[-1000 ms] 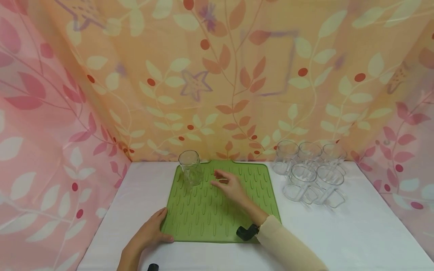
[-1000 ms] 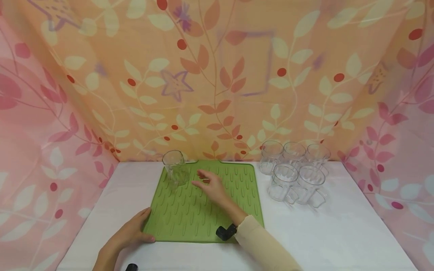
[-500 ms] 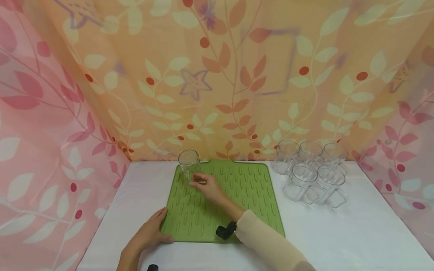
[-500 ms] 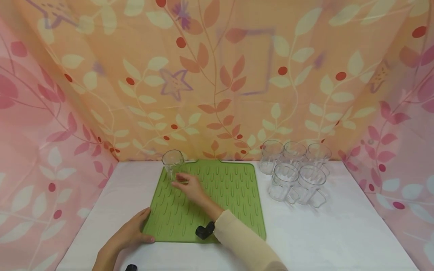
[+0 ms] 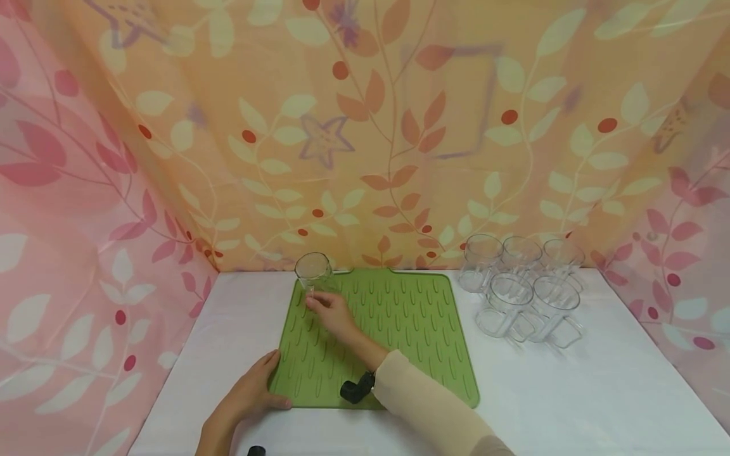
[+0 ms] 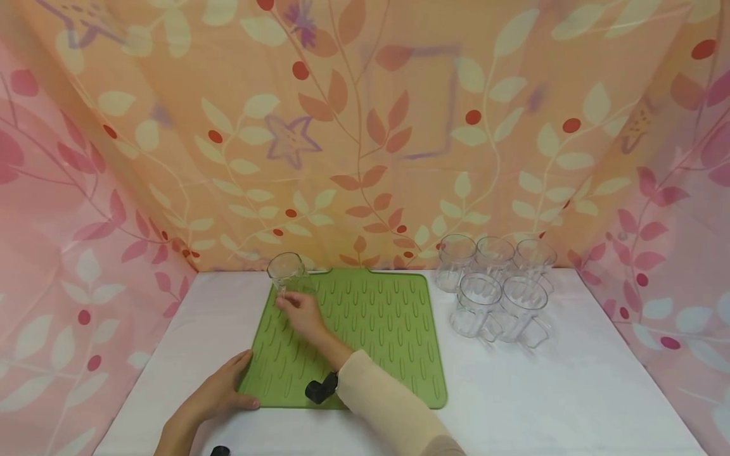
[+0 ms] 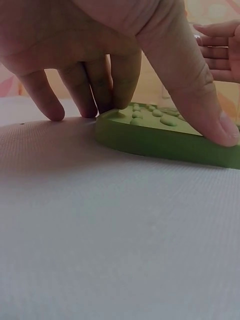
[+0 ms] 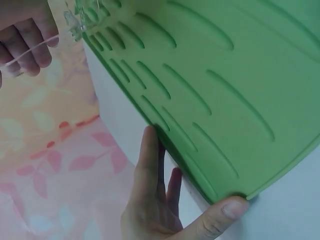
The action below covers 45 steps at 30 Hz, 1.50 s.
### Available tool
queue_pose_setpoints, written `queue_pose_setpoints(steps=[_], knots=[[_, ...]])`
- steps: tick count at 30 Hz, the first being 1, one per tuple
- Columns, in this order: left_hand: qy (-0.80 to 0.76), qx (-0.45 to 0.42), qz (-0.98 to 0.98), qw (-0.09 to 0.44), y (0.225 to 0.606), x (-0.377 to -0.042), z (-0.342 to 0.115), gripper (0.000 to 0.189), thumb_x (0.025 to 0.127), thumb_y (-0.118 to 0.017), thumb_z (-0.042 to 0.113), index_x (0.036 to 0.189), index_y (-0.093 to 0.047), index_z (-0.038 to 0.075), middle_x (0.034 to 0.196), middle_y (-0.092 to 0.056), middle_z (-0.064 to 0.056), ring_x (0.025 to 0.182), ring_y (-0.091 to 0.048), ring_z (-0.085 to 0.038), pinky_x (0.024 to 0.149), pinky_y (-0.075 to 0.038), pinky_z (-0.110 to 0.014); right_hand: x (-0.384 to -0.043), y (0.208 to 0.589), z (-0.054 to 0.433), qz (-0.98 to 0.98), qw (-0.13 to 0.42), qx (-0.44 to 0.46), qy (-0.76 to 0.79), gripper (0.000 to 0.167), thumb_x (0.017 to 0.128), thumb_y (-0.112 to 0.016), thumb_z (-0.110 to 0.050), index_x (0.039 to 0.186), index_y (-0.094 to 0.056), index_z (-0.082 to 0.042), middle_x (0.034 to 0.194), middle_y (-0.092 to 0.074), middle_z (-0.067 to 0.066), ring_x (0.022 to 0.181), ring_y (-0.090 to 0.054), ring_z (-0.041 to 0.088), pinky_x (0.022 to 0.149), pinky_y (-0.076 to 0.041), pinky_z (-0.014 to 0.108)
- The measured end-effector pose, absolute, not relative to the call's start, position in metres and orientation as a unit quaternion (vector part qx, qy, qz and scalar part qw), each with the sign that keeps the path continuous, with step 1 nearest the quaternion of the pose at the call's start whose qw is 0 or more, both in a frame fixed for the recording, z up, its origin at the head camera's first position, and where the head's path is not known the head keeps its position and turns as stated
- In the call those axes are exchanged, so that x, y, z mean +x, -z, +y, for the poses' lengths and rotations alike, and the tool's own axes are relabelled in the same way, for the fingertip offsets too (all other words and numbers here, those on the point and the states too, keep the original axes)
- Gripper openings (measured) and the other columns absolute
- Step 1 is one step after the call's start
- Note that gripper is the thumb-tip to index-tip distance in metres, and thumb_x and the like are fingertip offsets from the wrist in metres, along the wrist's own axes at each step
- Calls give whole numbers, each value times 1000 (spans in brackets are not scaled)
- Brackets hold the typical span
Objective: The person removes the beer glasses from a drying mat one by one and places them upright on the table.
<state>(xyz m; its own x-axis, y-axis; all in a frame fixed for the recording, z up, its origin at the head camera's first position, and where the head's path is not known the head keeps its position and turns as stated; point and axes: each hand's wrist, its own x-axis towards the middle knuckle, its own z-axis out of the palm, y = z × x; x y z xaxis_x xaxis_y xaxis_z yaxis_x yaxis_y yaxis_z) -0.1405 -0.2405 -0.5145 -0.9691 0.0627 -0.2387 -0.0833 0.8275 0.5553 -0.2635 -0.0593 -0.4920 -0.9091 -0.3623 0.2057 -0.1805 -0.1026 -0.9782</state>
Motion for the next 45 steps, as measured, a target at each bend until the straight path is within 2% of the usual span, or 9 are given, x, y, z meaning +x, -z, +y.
queue_pose_setpoints(steps=[4,16,19,23,26,28,32,39,45], knots=[[-294,-5,947,128,515,-140,-240,116,56,-93,32,147,-32,-9,152,-33,-31,139,-32,-50,111,-31,-63,-267,501,-65,653,78,-183,731,24,98,-53,-3,111,-64,15,107,-65,35,105,-65,41,91,-57,33],[-297,5,949,108,515,-138,-241,114,56,-93,29,145,-33,-11,151,-34,-31,139,-33,-50,112,-31,-62,-269,496,-53,650,64,-146,743,27,100,-50,-6,109,-62,16,102,-66,33,97,-69,33,88,-59,33],[-296,4,949,111,514,-138,-241,114,56,-93,29,145,-33,-11,151,-34,-32,139,-32,-50,112,-31,-62,-270,494,-49,630,71,-131,762,27,101,-48,-5,111,-61,17,103,-64,34,90,-70,25,89,-58,34],[-294,0,949,118,514,-138,-239,115,56,-93,30,146,-32,-11,151,-33,-32,139,-32,-50,112,-31,-62,-272,492,-42,604,69,-115,785,28,102,-46,-5,111,-59,18,87,-66,16,79,-62,5,83,-57,27],[-296,-2,948,117,514,-138,-239,115,57,-92,30,146,-33,-10,151,-33,-31,139,-31,-50,112,-30,-62,-274,490,-38,590,59,-113,797,29,102,-46,-5,110,-57,21,78,-61,-4,75,-60,4,77,-55,21],[-297,0,948,114,514,-137,-239,115,56,-92,30,146,-33,-11,151,-33,-32,139,-31,-51,112,-30,-63,-273,489,-35,588,55,-112,800,29,101,-46,-4,109,-57,21,76,-60,-7,74,-60,3,74,-54,19],[-302,2,947,107,516,-137,-239,114,56,-92,28,146,-33,-10,152,-33,-31,139,-31,-50,113,-29,-62,-272,488,-28,604,51,-110,788,27,101,-48,-4,108,-59,20,78,-63,-2,74,-60,2,75,-55,19],[-305,4,946,106,516,-138,-239,114,56,-92,28,146,-33,-10,152,-32,-31,140,-31,-50,113,-29,-62,-270,493,-10,669,54,-134,729,26,100,-50,-6,107,-63,16,95,-66,27,80,-62,3,86,-58,28],[-299,3,948,108,515,-137,-239,114,57,-92,29,146,-32,-9,152,-32,-31,139,-31,-50,113,-29,-62,-268,500,4,718,41,-162,675,19,94,-62,-8,99,-69,9,96,-68,25,80,-60,3,78,-56,20]])
